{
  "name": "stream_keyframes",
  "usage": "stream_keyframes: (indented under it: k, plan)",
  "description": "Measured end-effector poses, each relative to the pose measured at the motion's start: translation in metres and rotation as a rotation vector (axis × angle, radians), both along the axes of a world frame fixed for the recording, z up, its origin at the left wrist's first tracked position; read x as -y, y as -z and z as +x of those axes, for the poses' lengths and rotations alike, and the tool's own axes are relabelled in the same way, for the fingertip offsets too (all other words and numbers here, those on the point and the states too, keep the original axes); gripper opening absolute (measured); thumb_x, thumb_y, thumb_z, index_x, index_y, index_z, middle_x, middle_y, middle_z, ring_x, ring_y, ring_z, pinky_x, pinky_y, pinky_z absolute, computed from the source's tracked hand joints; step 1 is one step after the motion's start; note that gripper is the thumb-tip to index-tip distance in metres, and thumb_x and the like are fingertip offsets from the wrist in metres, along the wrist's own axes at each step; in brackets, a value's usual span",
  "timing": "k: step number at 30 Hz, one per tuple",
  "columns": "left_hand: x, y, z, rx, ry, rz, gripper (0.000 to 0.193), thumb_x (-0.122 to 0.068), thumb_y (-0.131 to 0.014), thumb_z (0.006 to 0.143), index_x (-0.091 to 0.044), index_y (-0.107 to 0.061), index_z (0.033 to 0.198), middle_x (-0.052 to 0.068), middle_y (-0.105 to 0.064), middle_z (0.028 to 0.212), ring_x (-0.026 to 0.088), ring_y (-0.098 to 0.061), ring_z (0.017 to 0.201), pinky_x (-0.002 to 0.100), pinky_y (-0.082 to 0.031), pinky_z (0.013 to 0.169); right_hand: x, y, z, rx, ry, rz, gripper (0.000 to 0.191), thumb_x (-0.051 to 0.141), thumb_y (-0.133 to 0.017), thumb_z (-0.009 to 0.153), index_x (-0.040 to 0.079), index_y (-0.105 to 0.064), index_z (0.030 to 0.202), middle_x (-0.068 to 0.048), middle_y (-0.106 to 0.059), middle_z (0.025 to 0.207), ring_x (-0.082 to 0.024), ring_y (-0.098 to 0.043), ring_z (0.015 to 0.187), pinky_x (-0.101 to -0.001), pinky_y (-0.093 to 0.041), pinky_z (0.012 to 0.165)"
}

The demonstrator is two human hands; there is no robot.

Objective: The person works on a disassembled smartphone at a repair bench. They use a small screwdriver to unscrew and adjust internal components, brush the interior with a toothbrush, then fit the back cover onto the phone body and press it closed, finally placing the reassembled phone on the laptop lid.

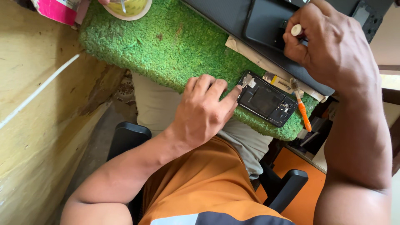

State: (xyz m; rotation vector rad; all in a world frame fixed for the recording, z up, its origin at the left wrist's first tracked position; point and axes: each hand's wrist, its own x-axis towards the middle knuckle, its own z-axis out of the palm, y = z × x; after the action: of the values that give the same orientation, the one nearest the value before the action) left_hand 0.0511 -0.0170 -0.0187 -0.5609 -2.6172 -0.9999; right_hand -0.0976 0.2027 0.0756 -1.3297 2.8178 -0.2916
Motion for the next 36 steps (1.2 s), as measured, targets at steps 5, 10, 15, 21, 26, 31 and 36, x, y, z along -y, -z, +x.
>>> stream_keyframes:
  k: [5,10,15,21,26,31,36]
  plan:
    - [0.003,-0.002,-0.001,0.015,0.021,0.001,0.033,-0.023,-0.074,0.095,-0.007,-0.073,0.124,0.009,-0.065,0.112,0.028,-0.056,0.105,0.043,-0.045,0.094,0.010,-0.019,0.026,0.076,0.099,0.062,0.012,-0.001,-0.075,0.089,-0.001,-0.063,0.093,-0.016,-0.060,0.086,-0.029,-0.061,0.063,-0.0406,-0.050,0.057]
    - [0.003,-0.004,-0.002,0.044,0.016,0.021,0.042,-0.023,-0.077,0.091,-0.002,-0.071,0.126,0.008,-0.064,0.110,0.027,-0.056,0.105,0.043,-0.045,0.094,0.015,0.009,0.065,0.203,0.125,0.012,0.019,0.004,-0.077,0.086,0.005,-0.062,0.098,-0.009,-0.062,0.096,-0.024,-0.062,0.068,-0.0350,-0.051,0.057]
    - [0.004,-0.006,-0.003,0.075,0.024,0.020,0.042,-0.021,-0.079,0.087,-0.001,-0.071,0.123,0.007,-0.064,0.108,0.025,-0.057,0.106,0.042,-0.045,0.092,0.013,0.045,0.080,0.050,0.125,-0.091,0.021,0.008,-0.080,0.092,0.006,-0.064,0.105,-0.009,-0.062,0.103,-0.027,-0.066,0.082,-0.0380,-0.054,0.071]
    - [0.003,-0.005,-0.003,0.047,0.007,0.015,0.042,-0.021,-0.079,0.087,-0.001,-0.071,0.123,0.007,-0.063,0.109,0.026,-0.057,0.106,0.042,-0.046,0.094,0.020,0.051,0.081,0.029,0.070,-0.048,0.023,0.010,-0.081,0.088,0.006,-0.066,0.105,-0.009,-0.062,0.103,-0.027,-0.066,0.091,-0.0395,-0.056,0.079]
    - [0.003,-0.003,-0.002,0.048,0.005,0.006,0.040,-0.021,-0.079,0.089,-0.001,-0.071,0.123,0.008,-0.063,0.110,0.026,-0.057,0.106,0.042,-0.046,0.094,0.023,0.045,0.083,0.040,0.048,-0.022,0.026,0.008,-0.080,0.086,0.005,-0.067,0.108,-0.009,-0.064,0.105,-0.028,-0.066,0.094,-0.0403,-0.056,0.083]
    - [0.003,-0.003,-0.002,0.045,0.005,0.003,0.041,-0.023,-0.079,0.089,-0.001,-0.071,0.123,0.008,-0.063,0.110,0.026,-0.057,0.106,0.042,-0.046,0.094,0.020,0.040,0.087,0.032,0.048,-0.040,0.033,0.003,-0.080,0.081,0.005,-0.069,0.112,-0.010,-0.065,0.106,-0.028,-0.067,0.095,-0.0402,-0.056,0.085]
    - [0.003,-0.002,-0.001,0.043,0.012,-0.013,0.040,-0.023,-0.077,0.092,-0.002,-0.071,0.125,0.008,-0.064,0.110,0.026,-0.057,0.104,0.042,-0.046,0.092,0.013,0.034,0.094,0.079,0.205,-0.120,0.027,-0.003,-0.075,0.092,0.005,-0.069,0.117,-0.010,-0.066,0.111,-0.027,-0.069,0.099,-0.0353,-0.056,0.086]
